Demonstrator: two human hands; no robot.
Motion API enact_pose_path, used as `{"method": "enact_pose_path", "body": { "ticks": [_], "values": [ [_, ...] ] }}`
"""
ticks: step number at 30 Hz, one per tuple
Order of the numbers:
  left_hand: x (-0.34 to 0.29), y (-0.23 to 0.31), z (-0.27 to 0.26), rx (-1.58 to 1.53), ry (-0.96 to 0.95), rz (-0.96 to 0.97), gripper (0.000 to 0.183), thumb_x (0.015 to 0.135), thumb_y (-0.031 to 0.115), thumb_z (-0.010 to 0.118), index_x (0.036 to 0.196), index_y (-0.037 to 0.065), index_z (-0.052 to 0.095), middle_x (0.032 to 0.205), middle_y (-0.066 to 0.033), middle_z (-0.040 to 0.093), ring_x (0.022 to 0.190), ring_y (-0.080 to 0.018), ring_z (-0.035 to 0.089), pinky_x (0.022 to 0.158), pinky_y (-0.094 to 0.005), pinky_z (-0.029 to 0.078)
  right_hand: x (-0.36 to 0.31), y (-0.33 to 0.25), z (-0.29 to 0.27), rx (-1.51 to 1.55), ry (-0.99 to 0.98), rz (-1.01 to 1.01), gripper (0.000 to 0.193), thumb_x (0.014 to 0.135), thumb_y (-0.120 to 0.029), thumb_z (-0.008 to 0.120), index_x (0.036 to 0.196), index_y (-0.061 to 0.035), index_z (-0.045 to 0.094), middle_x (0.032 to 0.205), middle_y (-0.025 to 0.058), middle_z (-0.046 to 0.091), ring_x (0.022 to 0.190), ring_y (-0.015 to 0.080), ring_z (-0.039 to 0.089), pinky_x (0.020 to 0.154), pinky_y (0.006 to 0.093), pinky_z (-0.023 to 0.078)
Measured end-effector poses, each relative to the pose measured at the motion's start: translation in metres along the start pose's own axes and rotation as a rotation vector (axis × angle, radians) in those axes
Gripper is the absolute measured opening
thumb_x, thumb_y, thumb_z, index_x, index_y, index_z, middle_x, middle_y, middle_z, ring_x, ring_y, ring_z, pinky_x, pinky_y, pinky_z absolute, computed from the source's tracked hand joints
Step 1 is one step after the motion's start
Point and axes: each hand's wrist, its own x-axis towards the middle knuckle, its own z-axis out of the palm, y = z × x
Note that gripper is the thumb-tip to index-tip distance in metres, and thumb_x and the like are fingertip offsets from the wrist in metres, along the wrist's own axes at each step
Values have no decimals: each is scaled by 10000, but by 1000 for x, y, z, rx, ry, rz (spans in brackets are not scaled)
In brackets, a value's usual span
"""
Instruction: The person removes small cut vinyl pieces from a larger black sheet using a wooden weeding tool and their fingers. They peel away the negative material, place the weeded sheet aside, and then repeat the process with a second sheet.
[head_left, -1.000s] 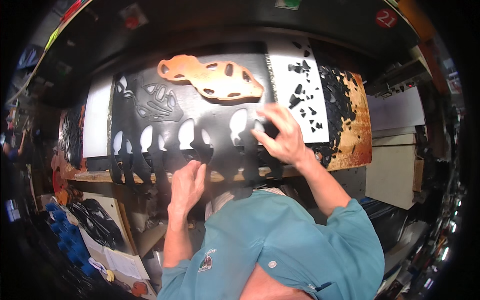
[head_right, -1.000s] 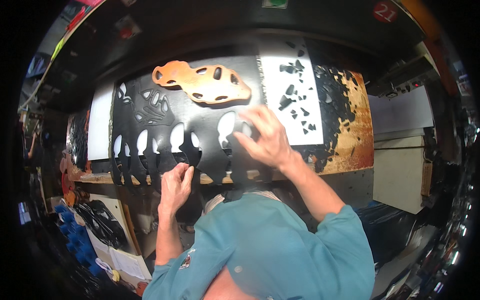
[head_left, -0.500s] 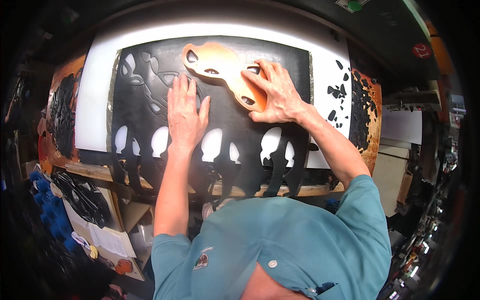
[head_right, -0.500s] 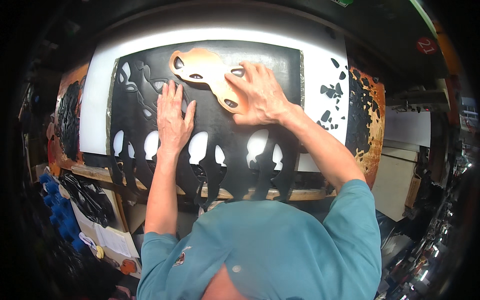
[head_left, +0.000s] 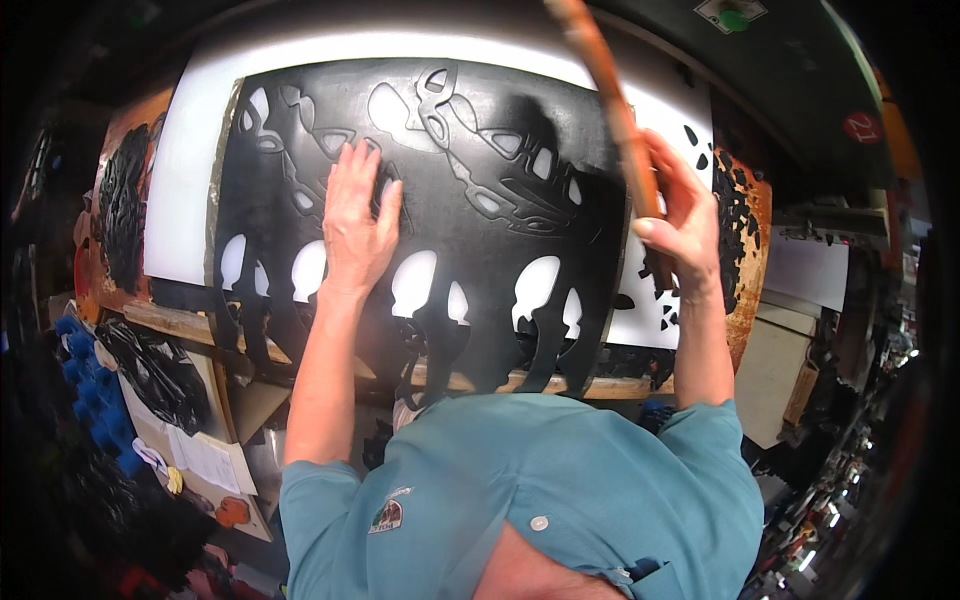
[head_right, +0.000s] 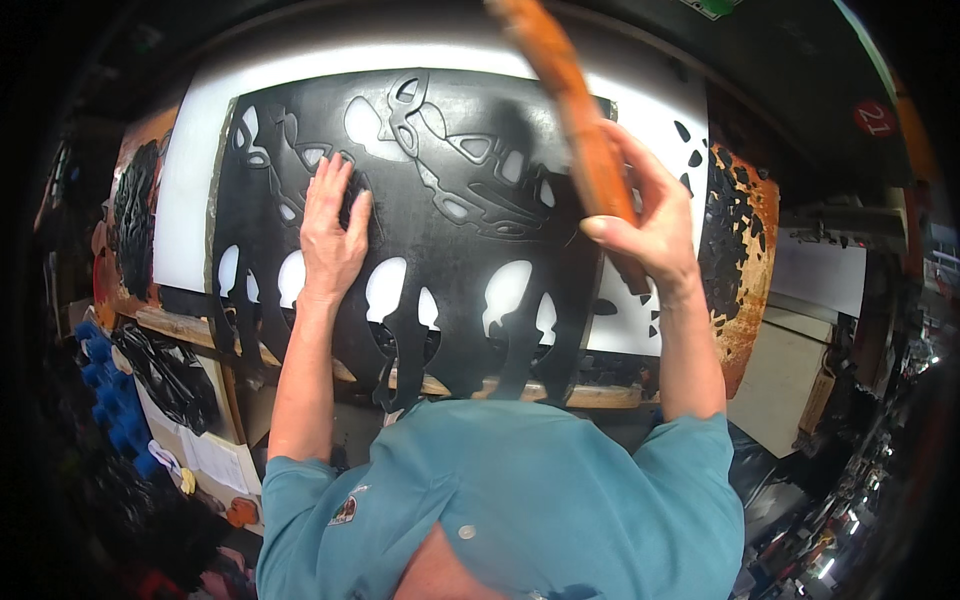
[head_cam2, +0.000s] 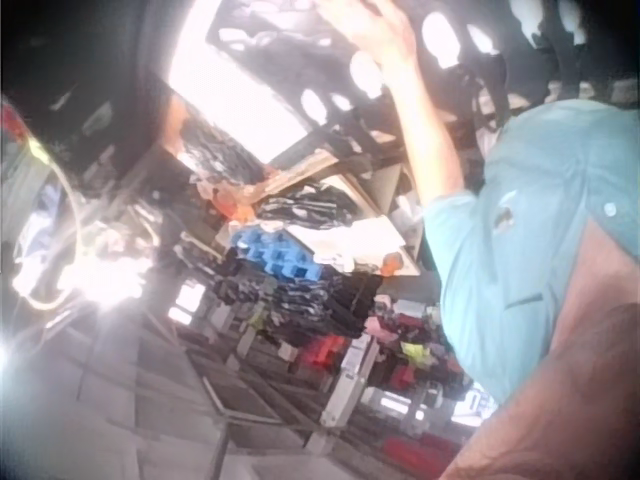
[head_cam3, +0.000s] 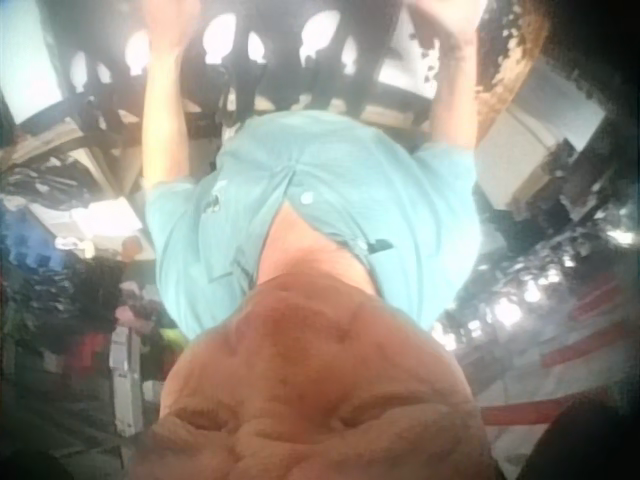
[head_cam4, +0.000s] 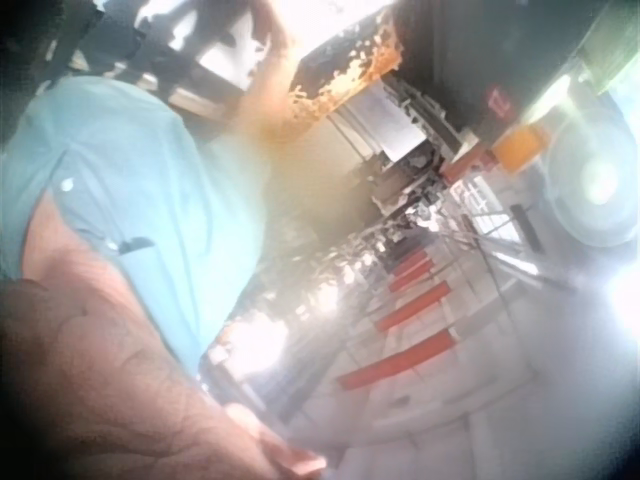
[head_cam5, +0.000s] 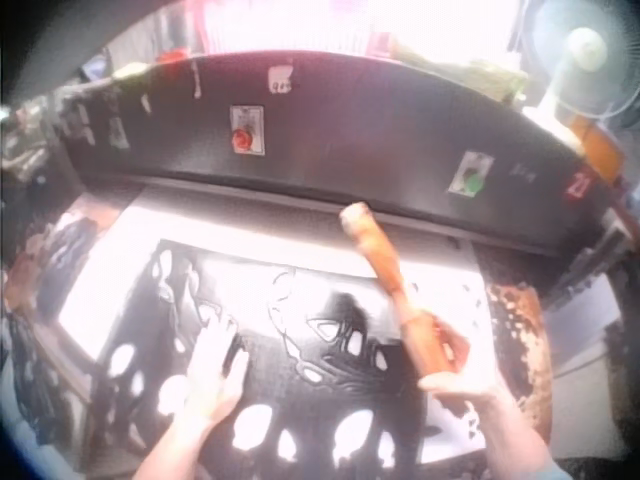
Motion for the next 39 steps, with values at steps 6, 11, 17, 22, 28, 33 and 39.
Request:
{"method": "enact_pose_path", "body": {
  "ticks": [6, 11, 17, 22, 28, 33, 39],
  "values": [
    [-41, 39, -64, -680, 53, -754, 445, 1089, 109, 577, 1487, -83, 531, 1502, -202, 588, 1378, -266, 587, 1156, -365, 460, -55, 12, -32, -153, 231, 99, 990, 718, -278, 896, 1548, 58, 472, 1381, 185, 624, 1270, 244, 601, 1111, 376, 456],
    [-66, 61, -102, -1255, -34, -1086, 542, 1129, 202, 501, 1535, -140, 387, 1559, -288, 487, 1415, -383, 545, 1190, -465, 459, -79, 44, -19, -743, 294, 155, 926, 670, -303, 897, 1512, -99, 570, 1520, 196, 492, 1392, 352, 484, 1190, 482, 393],
    [-64, 55, -99, -1432, -32, -1152, 538, 1123, 205, 510, 1510, -154, 405, 1546, -315, 488, 1415, -413, 537, 1196, -490, 455, -61, 29, 17, -1243, 252, -169, 773, 753, -326, 903, 1405, -15, 628, 1412, 208, 570, 1324, 384, 527, 1127, 488, 445],
    [-75, 47, -94, -778, 24, -790, 475, 1095, 141, 567, 1498, -102, 500, 1531, -233, 548, 1418, -271, 543, 1171, -388, 446, -9, 19, 106, -708, -28, -430, 454, 829, -162, 855, 1229, -2, 710, 1198, 179, 706, 1103, 327, 682, 960, 399, 566],
    [-70, 32, -120, -795, -74, -974, 391, 1096, 209, 600, 1417, -13, 615, 1428, -108, 643, 1247, -154, 629, 939, -285, 518, 44, 44, 215, -488, -268, -585, 430, 831, -181, 846, 1201, -11, 708, 1206, 160, 674, 1114, 341, 634, 944, 442, 547],
    [-53, -4, -121, -1157, -258, -1054, 305, 1088, 254, 614, 1272, 23, 688, 1173, -30, 688, 1003, -76, 620, 725, -233, 467, 54, 56, 233, -615, -318, -712, 462, 803, -242, 871, 1181, -21, 723, 1226, 130, 653, 1156, 340, 593, 999, 445, 488],
    [-49, -29, -101, -1501, -309, -913, 235, 1119, 240, 530, 1070, 52, 663, 1288, -113, 702, 849, -67, 668, 576, -196, 409, 51, 55, 233, -670, -325, -703, 438, 813, -283, 867, 1153, -38, 742, 1206, 104, 671, 1103, 323, 609, 976, 451, 489]
  ]
}}
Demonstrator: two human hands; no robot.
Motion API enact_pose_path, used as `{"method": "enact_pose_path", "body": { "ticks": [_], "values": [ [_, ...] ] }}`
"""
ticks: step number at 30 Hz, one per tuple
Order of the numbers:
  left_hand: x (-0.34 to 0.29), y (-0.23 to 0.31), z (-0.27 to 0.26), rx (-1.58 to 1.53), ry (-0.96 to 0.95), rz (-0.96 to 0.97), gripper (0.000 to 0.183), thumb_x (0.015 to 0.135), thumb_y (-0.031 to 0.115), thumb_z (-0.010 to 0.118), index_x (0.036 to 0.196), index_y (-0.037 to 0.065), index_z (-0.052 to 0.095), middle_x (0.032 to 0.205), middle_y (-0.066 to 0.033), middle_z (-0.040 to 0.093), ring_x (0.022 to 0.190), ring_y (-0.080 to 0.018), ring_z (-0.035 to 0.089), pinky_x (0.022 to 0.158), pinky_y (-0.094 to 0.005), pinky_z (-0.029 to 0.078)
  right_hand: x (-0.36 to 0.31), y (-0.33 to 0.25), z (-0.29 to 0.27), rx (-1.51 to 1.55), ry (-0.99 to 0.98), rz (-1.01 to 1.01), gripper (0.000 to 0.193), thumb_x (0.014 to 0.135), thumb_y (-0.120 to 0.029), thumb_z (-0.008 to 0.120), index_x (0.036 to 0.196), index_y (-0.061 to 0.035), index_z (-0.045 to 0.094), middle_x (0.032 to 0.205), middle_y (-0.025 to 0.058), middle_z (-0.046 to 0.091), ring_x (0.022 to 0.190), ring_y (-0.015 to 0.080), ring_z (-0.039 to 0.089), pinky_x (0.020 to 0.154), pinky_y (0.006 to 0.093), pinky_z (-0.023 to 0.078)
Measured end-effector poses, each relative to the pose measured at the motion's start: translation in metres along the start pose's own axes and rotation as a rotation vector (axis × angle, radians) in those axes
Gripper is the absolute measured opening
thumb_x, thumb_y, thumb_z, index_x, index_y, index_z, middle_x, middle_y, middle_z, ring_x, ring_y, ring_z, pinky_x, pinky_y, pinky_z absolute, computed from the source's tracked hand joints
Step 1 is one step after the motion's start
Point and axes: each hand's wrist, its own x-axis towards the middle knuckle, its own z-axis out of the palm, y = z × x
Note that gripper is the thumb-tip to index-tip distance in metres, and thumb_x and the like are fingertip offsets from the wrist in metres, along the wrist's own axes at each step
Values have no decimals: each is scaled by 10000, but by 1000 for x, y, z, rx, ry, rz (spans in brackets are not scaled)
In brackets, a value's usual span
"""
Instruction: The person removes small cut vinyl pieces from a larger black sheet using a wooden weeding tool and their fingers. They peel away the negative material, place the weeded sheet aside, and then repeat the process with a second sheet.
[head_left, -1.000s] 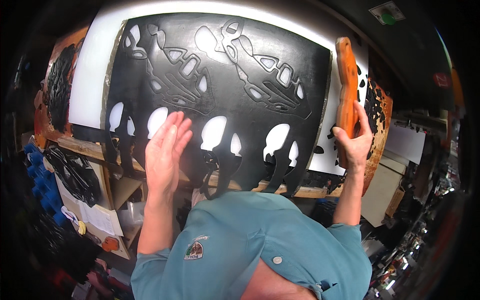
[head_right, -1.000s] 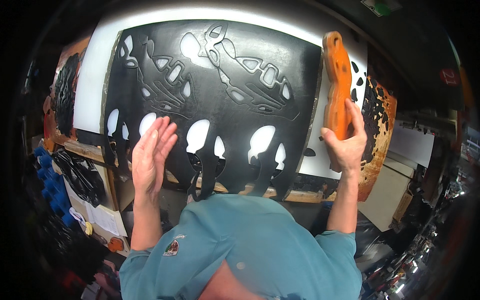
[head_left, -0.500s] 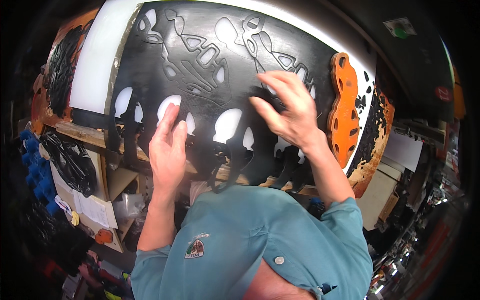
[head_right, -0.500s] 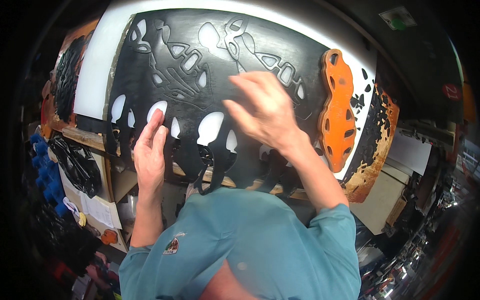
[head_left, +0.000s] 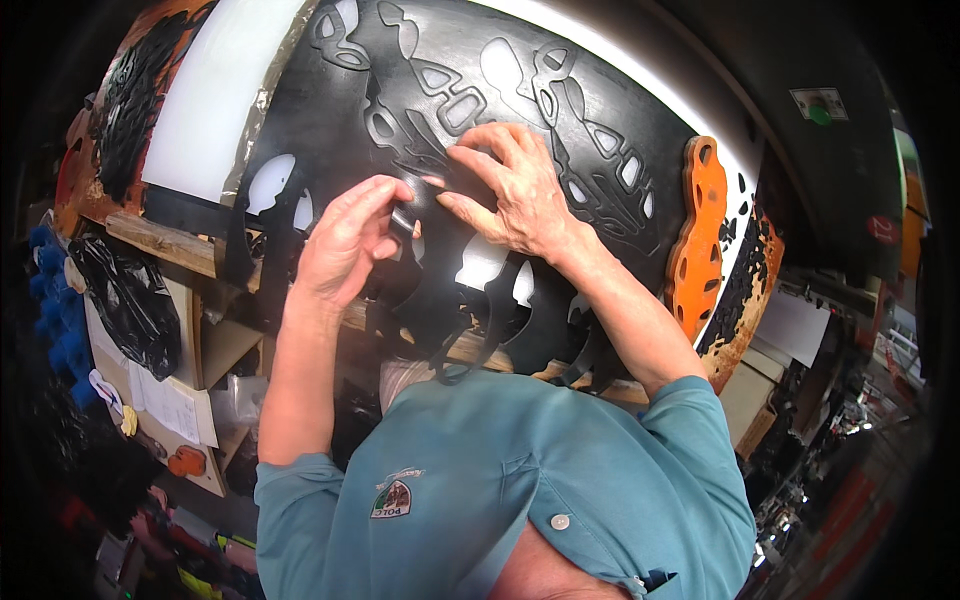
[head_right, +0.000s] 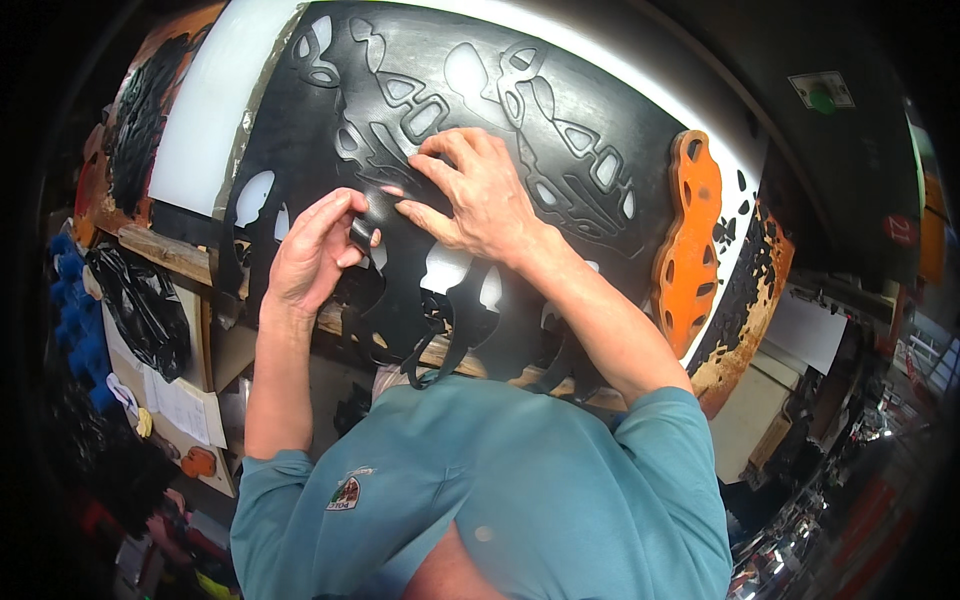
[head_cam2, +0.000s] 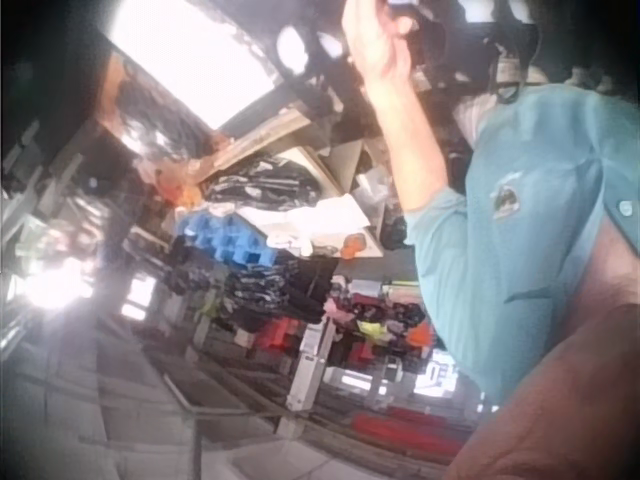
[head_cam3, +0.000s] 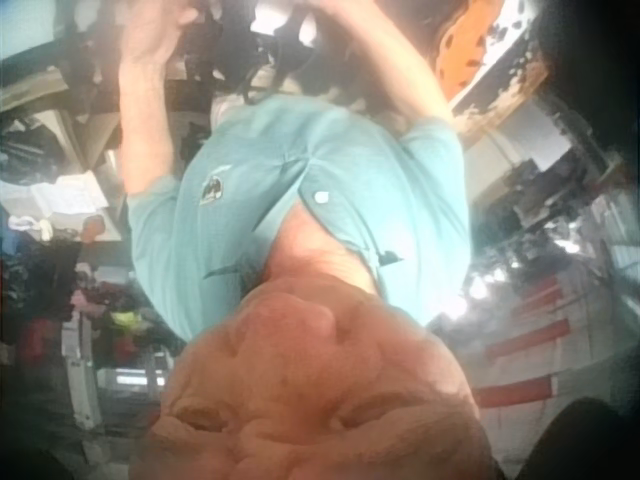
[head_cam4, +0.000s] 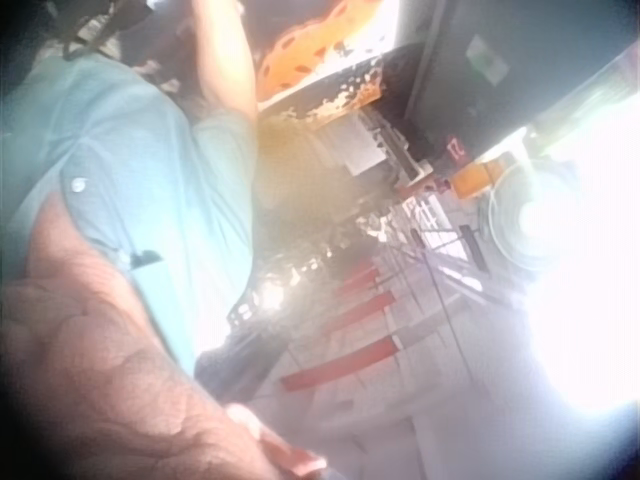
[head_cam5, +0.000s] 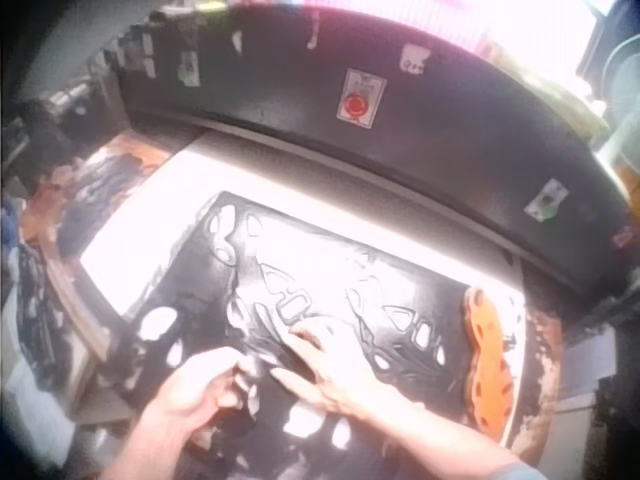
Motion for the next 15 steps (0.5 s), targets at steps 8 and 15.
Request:
{"method": "enact_pose_path", "body": {
  "ticks": [8, 15],
  "values": [
    [-7, 7, 29, 384, 209, 100, 261, 1070, 257, 609, 1018, 26, 718, 1243, -74, 761, 774, -82, 677, 586, -220, 463, 12, 2, 1, 342, 116, 251, 142, 938, -184, 750, 959, -49, 789, 1007, 104, 734, 939, 272, 676, 841, 387, 526],
    [-31, 16, 56, 883, 552, 439, 192, 1052, 172, 666, 1081, -8, 728, 940, -57, 752, 819, -100, 670, 712, -253, 525, 26, 15, -49, 1200, 367, 812, 347, 1080, -318, 660, 861, -57, 723, 774, -120, 534, 725, 5, 420, 637, 219, 341]
  ]
}}
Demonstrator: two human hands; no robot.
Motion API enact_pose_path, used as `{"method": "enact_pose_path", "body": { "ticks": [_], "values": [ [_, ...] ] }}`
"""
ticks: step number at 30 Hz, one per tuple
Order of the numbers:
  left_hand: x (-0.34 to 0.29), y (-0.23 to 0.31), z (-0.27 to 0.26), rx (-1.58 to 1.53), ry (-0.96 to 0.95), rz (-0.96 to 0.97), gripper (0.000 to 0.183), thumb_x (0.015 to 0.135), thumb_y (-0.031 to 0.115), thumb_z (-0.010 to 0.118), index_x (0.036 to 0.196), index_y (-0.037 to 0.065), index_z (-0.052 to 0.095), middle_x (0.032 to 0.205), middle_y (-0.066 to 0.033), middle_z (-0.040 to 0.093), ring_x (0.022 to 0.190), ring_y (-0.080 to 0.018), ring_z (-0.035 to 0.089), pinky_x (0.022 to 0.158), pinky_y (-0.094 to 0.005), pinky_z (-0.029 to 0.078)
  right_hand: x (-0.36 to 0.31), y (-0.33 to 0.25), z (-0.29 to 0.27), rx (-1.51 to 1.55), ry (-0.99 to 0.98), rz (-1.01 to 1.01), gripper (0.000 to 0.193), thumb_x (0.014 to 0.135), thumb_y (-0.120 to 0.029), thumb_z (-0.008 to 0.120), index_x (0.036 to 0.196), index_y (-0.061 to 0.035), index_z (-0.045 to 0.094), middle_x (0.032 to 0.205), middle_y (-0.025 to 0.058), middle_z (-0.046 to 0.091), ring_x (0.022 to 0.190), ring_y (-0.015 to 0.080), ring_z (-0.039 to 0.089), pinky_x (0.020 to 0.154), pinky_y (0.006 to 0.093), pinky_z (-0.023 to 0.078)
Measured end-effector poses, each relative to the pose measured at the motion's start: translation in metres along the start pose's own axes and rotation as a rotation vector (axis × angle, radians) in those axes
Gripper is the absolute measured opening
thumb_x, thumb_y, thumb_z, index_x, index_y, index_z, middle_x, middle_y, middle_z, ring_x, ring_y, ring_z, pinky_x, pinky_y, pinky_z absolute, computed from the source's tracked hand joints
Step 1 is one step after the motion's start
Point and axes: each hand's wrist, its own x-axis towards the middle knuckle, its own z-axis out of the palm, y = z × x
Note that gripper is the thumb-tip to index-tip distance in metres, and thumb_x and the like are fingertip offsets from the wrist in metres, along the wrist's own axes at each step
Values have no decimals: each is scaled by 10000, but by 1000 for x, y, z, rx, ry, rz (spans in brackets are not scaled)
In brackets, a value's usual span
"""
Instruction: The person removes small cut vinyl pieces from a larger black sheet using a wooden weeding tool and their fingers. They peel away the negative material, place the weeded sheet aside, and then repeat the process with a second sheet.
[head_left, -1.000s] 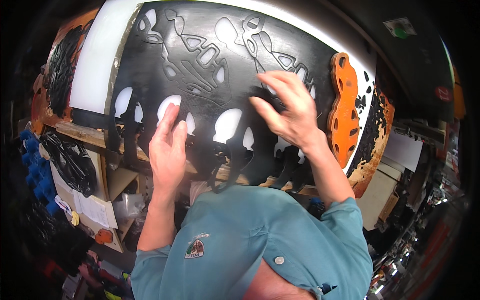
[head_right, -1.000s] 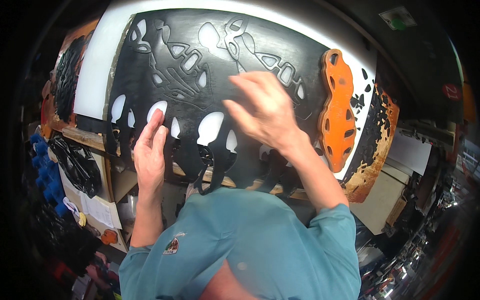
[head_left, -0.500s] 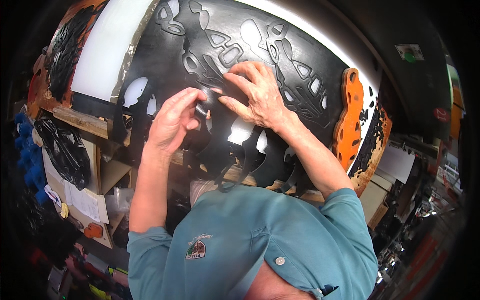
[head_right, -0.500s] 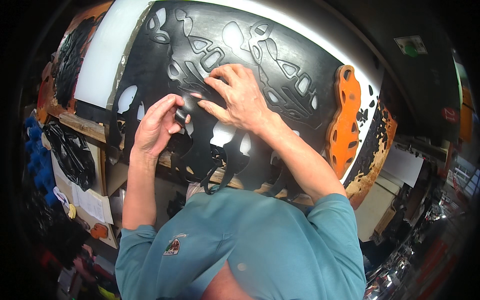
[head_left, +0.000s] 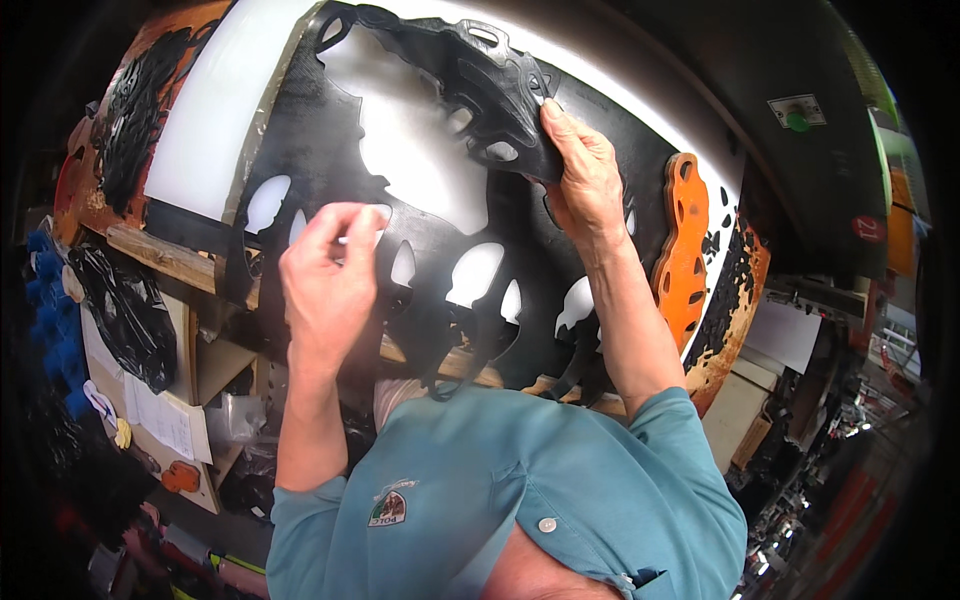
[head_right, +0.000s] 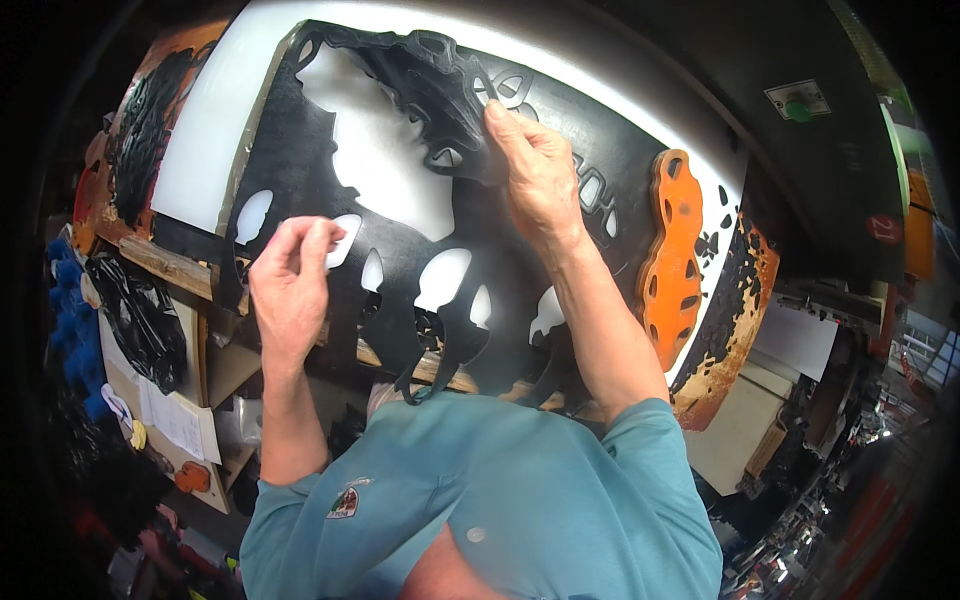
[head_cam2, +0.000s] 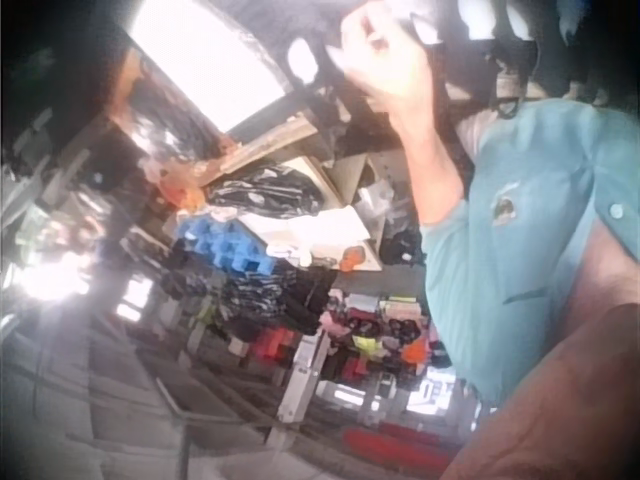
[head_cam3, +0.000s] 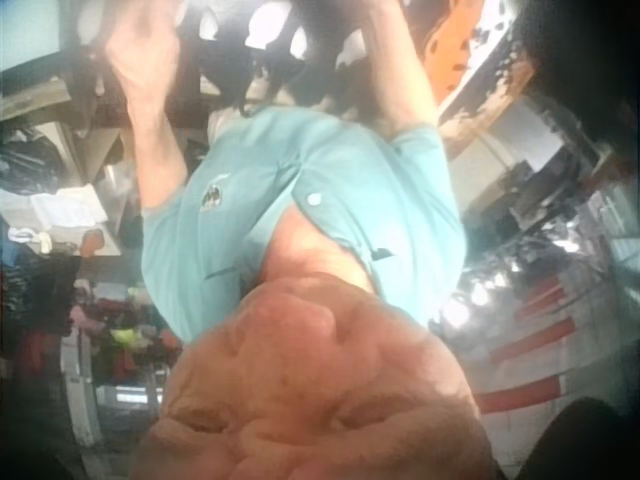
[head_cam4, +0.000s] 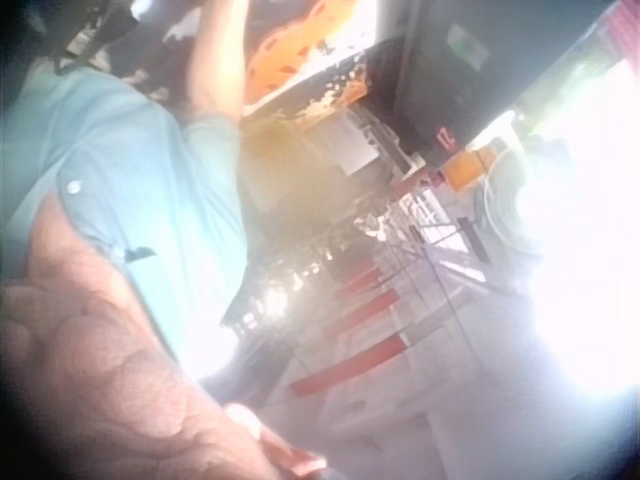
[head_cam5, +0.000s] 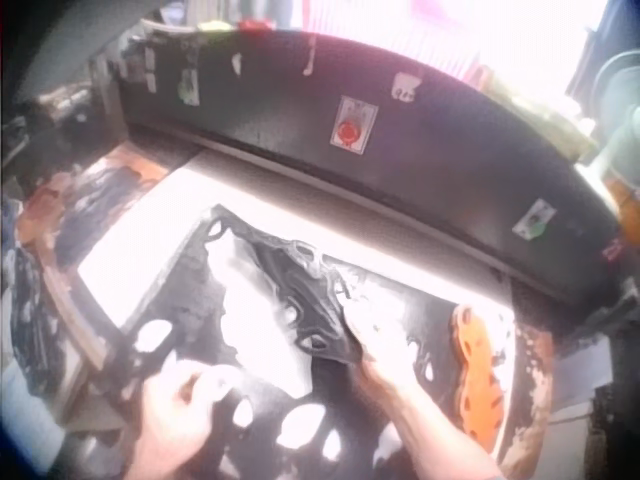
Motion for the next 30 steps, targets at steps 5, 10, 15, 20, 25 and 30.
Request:
{"method": "enact_pose_path", "body": {
  "ticks": [5, 10, 15, 20, 25, 30],
  "values": [
    [26, 25, 39, -116, -46, 262, 259, 981, 224, 762, 1049, -13, 684, 860, -114, 723, 714, -164, 672, 646, -305, 538, -15, -9, 20, -132, -105, -113, 304, 1090, -274, 645, 869, -72, 697, 800, -116, 519, 731, 4, 402, 626, 230, 334],
    [54, 40, 50, -14, -165, 285, 359, 988, 325, 770, 1021, -3, 627, 800, -77, 657, 682, -138, 596, 638, -293, 500, -30, -15, 29, -327, -178, -291, 226, 1092, -158, 611, 950, 4, 680, 801, -46, 555, 738, 73, 483, 664, 266, 431],
    [75, 28, 51, 59, -290, 473, 354, 1014, 333, 715, 1050, -9, 629, 727, -157, 622, 646, -274, 644, 615, -404, 519, -29, -17, 25, -539, -309, -472, 147, 1071, -81, 594, 1013, 46, 641, 825, 63, 540, 746, 153, 511, 689, 313, 461],
    [77, 10, 53, -129, -425, 352, 282, 1060, 218, 621, 1114, -58, 608, 801, -178, 614, 704, -279, 578, 644, -386, 490, -36, -10, 24, -436, -271, -259, 177, 1084, -116, 606, 1080, 43, 685, 847, -2, 596, 767, 87, 517, 697, 260, 455],
    [65, 7, 62, -263, -325, 306, 329, 1111, 279, 556, 1141, -42, 620, 789, -83, 598, 726, -160, 559, 658, -327, 485, -41, -2, 31, -163, -231, -58, 194, 1077, -147, 644, 1113, 20, 736, 908, -52, 638, 803, 31, 519, 708, 214, 449],
    [58, -1, 62, -447, -98, 149, 351, 1153, 323, 477, 1124, 27, 663, 807, 18, 634, 736, -65, 564, 659, -244, 478, -51, 2, 30, -360, -261, -315, 173, 1040, -139, 698, 1082, 18, 756, 922, -9, 694, 827, 67, 612, 760, 240, 506]
  ]
}}
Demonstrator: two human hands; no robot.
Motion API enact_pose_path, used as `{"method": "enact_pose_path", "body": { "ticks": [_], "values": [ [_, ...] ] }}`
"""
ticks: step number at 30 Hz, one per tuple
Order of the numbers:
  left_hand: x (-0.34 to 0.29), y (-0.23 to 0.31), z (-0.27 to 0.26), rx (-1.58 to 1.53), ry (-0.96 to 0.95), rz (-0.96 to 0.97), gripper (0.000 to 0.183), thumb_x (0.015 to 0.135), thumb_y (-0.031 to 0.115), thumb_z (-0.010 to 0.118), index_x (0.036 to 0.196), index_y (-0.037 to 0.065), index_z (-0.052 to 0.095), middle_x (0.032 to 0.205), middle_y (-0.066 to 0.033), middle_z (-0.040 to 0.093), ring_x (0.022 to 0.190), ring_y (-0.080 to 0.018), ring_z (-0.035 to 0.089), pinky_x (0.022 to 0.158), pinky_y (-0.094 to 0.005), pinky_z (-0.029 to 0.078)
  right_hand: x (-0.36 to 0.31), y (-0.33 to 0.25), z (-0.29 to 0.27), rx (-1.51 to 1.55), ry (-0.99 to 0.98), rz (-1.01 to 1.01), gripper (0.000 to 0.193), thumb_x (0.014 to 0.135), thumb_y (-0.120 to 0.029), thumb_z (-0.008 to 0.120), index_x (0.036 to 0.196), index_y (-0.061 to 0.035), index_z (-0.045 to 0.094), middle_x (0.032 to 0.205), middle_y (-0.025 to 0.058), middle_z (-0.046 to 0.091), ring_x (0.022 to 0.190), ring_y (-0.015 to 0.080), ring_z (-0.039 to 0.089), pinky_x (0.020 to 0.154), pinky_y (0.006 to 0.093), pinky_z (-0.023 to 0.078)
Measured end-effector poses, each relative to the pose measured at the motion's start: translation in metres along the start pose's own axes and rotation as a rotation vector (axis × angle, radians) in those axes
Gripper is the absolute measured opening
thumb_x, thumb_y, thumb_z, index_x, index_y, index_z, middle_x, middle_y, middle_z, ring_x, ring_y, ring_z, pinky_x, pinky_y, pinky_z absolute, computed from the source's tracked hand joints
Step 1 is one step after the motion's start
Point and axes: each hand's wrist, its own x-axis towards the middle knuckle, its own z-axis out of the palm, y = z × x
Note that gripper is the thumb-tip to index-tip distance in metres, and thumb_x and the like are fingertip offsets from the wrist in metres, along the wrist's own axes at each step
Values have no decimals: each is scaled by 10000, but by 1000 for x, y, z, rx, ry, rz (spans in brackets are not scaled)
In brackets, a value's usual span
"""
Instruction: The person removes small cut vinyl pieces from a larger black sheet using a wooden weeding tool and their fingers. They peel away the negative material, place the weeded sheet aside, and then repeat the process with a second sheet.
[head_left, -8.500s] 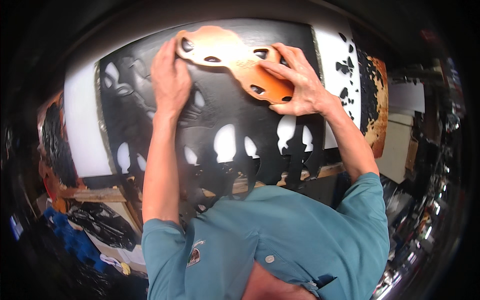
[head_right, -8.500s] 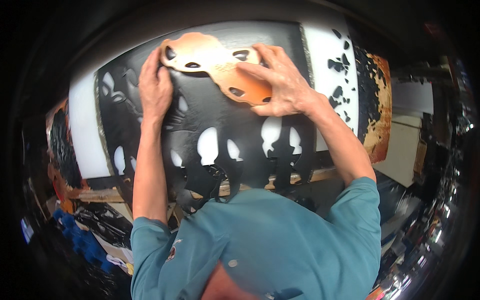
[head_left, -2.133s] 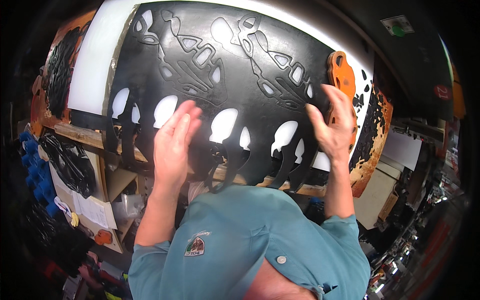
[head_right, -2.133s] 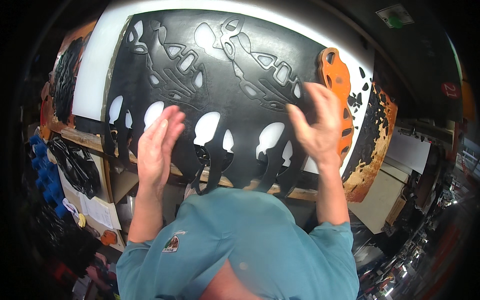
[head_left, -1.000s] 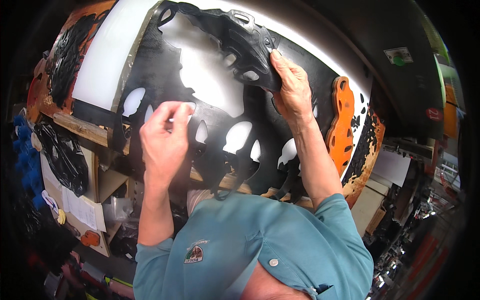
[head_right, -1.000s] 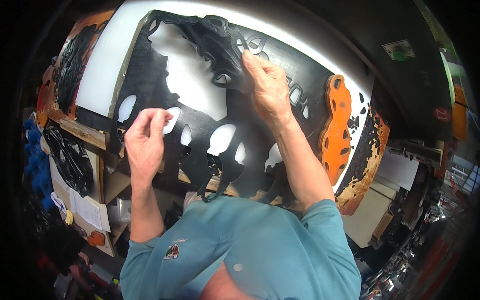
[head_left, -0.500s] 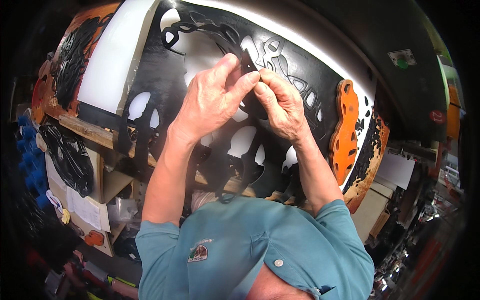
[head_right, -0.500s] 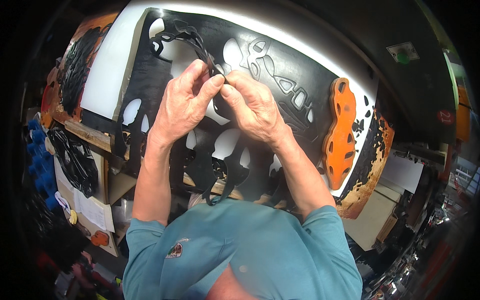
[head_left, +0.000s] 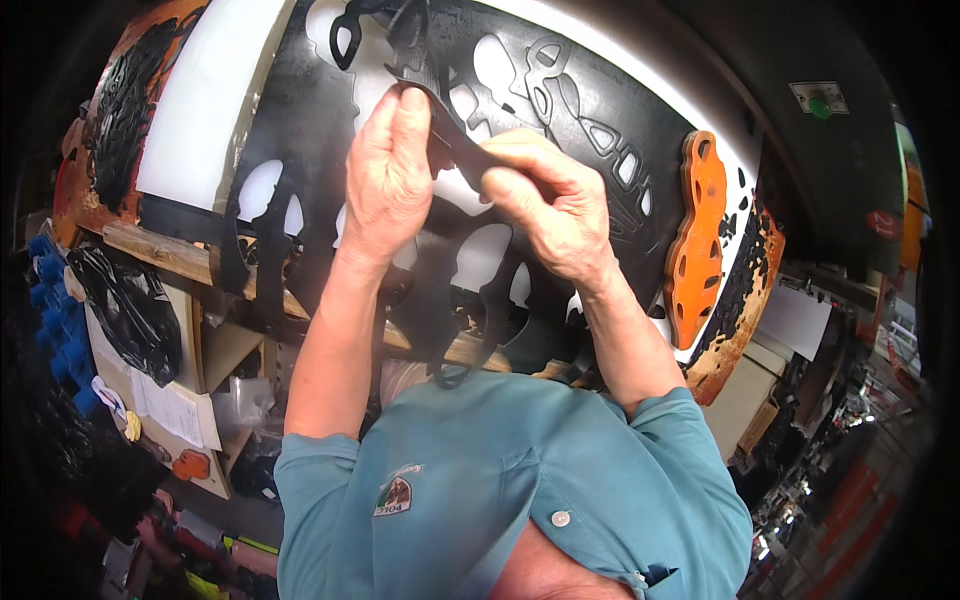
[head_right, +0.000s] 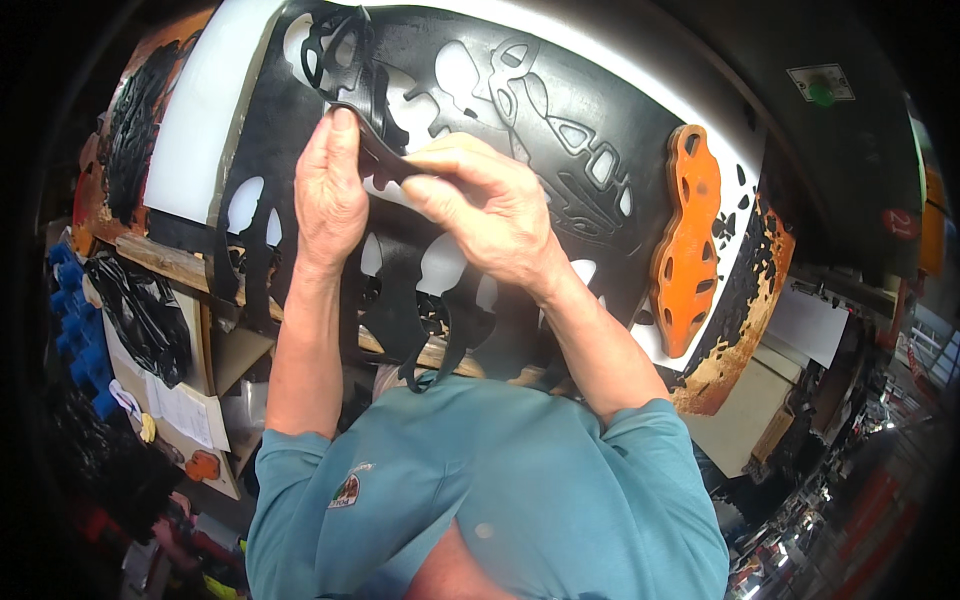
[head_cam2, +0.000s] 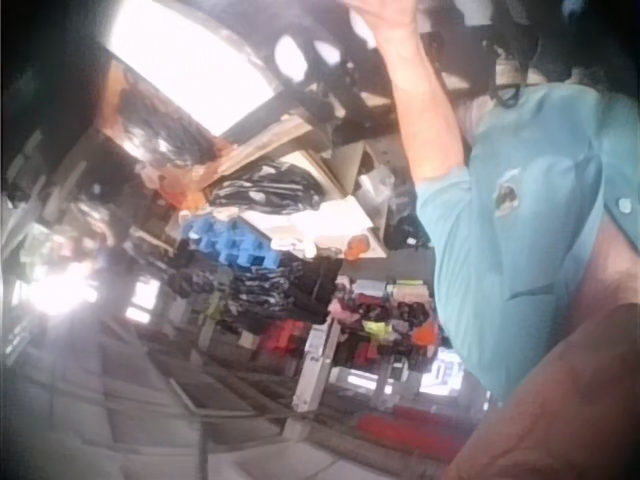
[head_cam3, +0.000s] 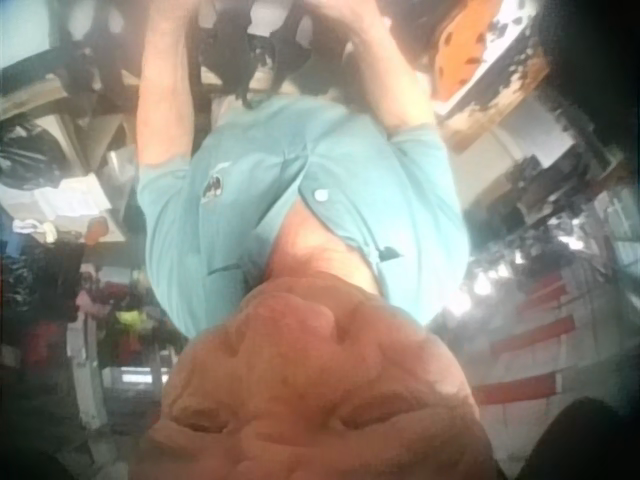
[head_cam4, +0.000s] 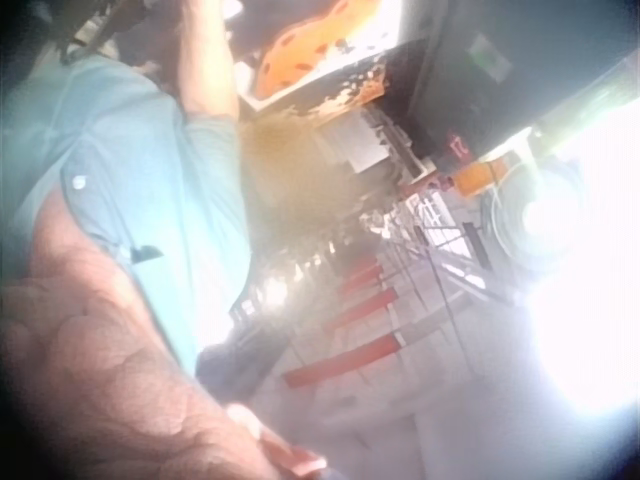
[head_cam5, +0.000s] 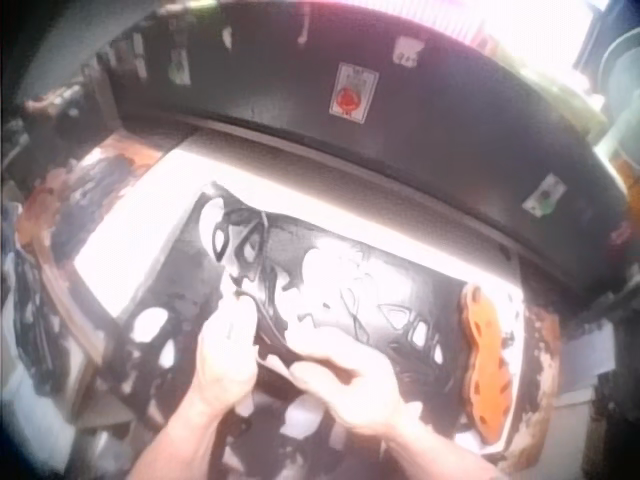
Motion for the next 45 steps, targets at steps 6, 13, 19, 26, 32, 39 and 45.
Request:
{"method": "enact_pose_path", "body": {
  "ticks": [6, 13, 19, 26, 32, 39, 45],
  "values": [
    [-14, -13, -30, -156, -250, -90, 393, 1162, 372, 436, 1063, 30, 601, 834, -100, 682, 715, -165, 643, 637, -280, 498, -11, 4, -6, 449, 18, 297, 252, 1103, -196, 593, 1131, 22, 717, 1026, 77, 732, 864, 137, 656, 759, 306, 537],
    [-27, 7, -30, -79, -31, -46, 298, 1137, 251, 525, 975, 22, 623, 792, -33, 642, 701, -93, 604, 616, -231, 466, -12, -1, -6, 602, 154, 245, 271, 1102, -233, 603, 1126, 9, 723, 1002, 79, 732, 818, 138, 646, 734, 303, 532],
    [-29, 24, -1, 302, -101, 213, 221, 979, 135, 780, 1012, 4, 605, 777, -29, 654, 704, -69, 630, 635, -246, 523, -13, -9, 3, 494, 98, 136, 225, 1086, -174, 628, 1133, 17, 736, 943, 13, 640, 839, 93, 592, 734, 262, 522],
    [-14, 32, 1, 212, -241, 224, 160, 985, 68, 730, 1033, -20, 606, 777, -77, 657, 676, -122, 666, 587, -272, 523, -9, -10, 0, 293, 89, 59, 232, 1073, -99, 619, 1228, 61, 682, 1026, 31, 617, 850, 86, 562, 752, 232, 473],
    [-15, 24, -3, 388, -196, 365, 96, 1000, 23, 622, 1071, -39, 607, 752, -93, 606, 644, -171, 639, 588, -344, 500, -8, -6, 2, 300, 45, 41, 208, 1073, -107, 623, 1175, 64, 683, 970, 13, 610, 829, 67, 535, 728, 234, 445],
    [-18, -2, -17, 83, -52, 177, 115, 1069, 73, 513, 1055, -8, 593, 713, -3, 580, 623, -74, 549, 564, -249, 451, -10, -4, -3, 358, 256, 165, 254, 1108, -219, 591, 1080, 1, 715, 849, -1, 666, 758, 79, 609, 692, 238, 510],
    [4, -16, -80, -36, 201, -60, 269, 1117, 145, 467, 885, 34, 545, 709, -10, 486, 605, -114, 495, 528, -246, 394, -4, 6, -62, 476, 267, 110, 290, 1105, -225, 590, 1158, 24, 730, 1053, 90, 767, 817, 137, 693, 689, 279, 540]
  ]
}}
